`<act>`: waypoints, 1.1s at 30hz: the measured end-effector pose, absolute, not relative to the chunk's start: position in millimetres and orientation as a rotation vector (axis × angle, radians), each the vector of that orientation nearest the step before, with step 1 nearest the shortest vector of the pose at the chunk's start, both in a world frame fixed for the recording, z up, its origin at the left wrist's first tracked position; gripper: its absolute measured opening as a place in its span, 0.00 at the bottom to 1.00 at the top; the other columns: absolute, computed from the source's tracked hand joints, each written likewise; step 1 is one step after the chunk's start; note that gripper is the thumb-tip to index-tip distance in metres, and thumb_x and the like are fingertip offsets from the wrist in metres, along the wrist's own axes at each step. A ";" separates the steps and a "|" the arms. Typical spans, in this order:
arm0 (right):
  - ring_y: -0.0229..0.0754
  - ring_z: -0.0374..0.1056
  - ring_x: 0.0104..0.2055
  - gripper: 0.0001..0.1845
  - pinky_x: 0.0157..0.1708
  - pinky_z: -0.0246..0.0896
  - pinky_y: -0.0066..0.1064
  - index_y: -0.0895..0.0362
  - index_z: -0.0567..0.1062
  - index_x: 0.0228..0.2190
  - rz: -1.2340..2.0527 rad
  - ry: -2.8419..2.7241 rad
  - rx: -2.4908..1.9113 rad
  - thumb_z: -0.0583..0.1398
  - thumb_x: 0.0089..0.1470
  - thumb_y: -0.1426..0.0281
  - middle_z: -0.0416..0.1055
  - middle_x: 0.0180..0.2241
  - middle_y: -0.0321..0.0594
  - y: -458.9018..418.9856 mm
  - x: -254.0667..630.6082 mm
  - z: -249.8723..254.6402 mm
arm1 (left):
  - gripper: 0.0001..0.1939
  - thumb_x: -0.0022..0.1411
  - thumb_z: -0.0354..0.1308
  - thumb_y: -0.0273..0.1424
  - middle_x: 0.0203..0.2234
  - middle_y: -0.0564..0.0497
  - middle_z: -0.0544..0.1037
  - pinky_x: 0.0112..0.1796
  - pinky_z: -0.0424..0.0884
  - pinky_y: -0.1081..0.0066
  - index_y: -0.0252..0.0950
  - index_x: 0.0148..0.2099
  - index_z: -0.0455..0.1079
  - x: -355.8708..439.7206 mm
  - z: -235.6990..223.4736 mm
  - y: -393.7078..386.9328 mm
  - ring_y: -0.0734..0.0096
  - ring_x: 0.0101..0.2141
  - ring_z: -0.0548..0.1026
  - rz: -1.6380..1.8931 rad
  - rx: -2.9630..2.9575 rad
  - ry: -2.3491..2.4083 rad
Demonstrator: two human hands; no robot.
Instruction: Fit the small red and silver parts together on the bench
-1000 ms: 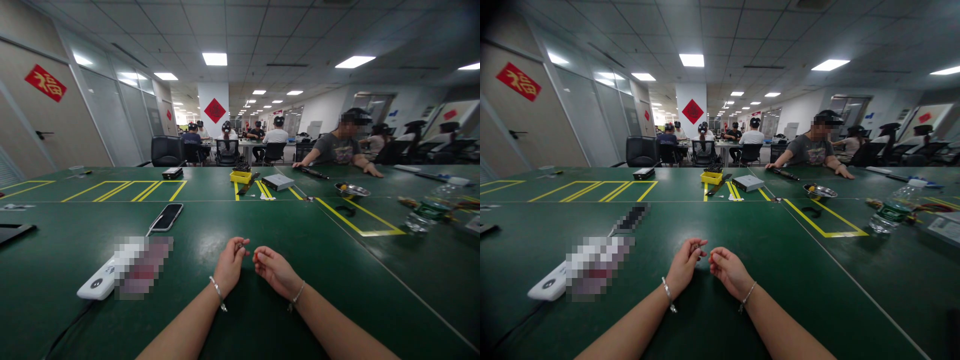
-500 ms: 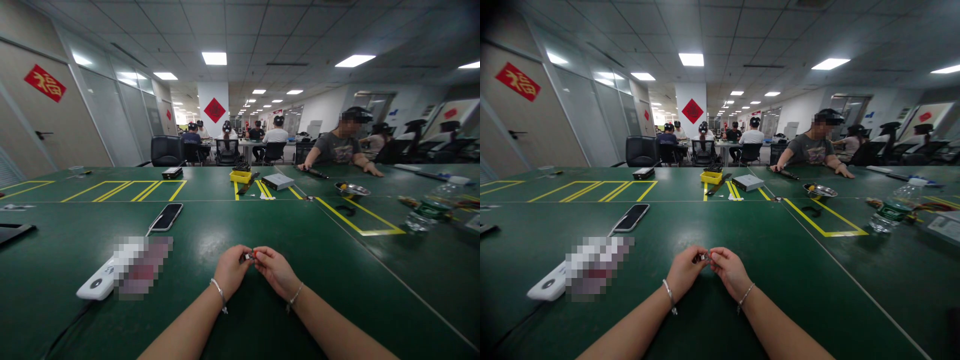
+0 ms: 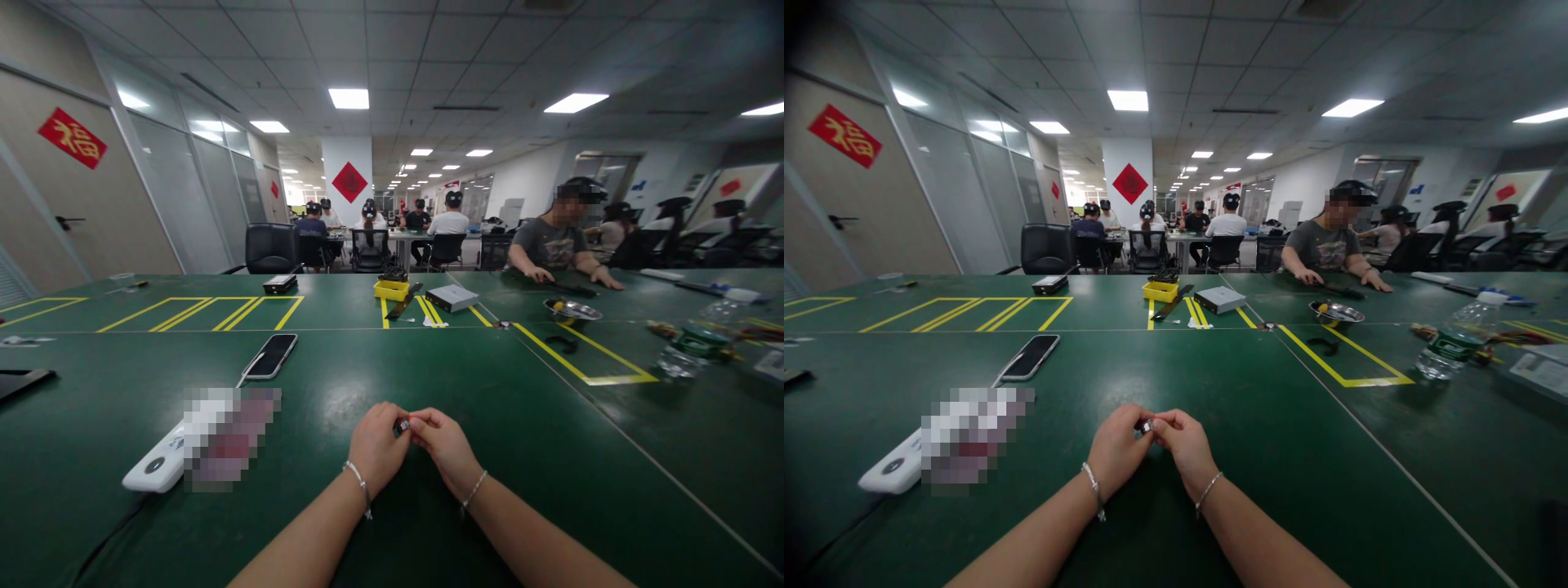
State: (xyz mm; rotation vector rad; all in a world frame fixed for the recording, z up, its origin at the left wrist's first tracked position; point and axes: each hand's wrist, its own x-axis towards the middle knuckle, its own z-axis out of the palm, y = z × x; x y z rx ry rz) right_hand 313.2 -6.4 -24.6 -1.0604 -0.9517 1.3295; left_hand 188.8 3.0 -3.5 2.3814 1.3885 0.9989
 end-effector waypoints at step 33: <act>0.40 0.64 0.30 0.15 0.31 0.56 0.32 0.56 0.70 0.32 0.655 -1.227 -1.505 0.57 0.39 0.64 0.70 0.27 0.39 12.1 382.9 9.8 | 0.13 0.52 0.51 0.28 0.36 0.50 0.69 0.40 0.61 0.67 0.38 0.42 0.61 186.0 -8.3 7.9 0.68 0.38 0.66 1.016 2.284 1.319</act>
